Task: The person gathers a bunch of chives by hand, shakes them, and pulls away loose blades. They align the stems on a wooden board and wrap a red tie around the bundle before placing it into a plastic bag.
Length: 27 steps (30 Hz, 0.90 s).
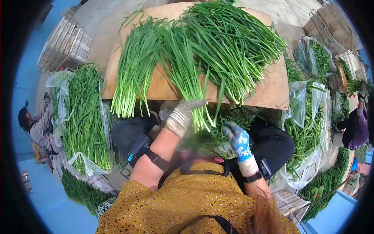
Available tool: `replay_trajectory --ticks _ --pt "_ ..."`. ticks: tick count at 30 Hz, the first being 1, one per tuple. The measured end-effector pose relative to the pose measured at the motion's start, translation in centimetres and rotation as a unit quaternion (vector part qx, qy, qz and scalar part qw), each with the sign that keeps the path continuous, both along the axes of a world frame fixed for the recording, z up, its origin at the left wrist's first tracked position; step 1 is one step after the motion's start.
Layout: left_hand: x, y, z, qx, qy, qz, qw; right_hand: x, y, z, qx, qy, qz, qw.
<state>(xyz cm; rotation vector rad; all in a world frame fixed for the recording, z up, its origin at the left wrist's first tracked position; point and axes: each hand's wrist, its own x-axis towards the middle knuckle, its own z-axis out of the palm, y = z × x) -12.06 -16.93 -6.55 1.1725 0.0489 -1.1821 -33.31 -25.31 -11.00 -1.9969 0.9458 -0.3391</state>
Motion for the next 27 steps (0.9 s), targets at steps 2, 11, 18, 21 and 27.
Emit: replay_trajectory --ticks 2,11,18,21,27 --pt "-0.7 0.1 -0.9 -0.009 0.042 -0.014 0.999 2.4 -0.3 1.4 0.076 -0.010 -0.047 0.996" --pt "0.2 1.9 2.8 -0.104 0.142 -0.006 0.984 6.7 1.6 -5.6 0.141 -0.008 0.036 0.989" --pt "3.0 3.1 4.7 -0.276 0.141 0.106 0.945 -0.4 0.9 -1.8 -0.181 0.110 0.155 0.965" --pt "2.7 2.4 2.9 -0.103 0.066 0.053 0.991 3.1 -1.9 3.4 -0.215 -0.010 0.031 0.976" --pt "0.0 -0.8 -3.0 -0.077 0.093 0.000 0.993 5.7 -6.6 0.1 -0.279 0.028 -0.018 0.960"
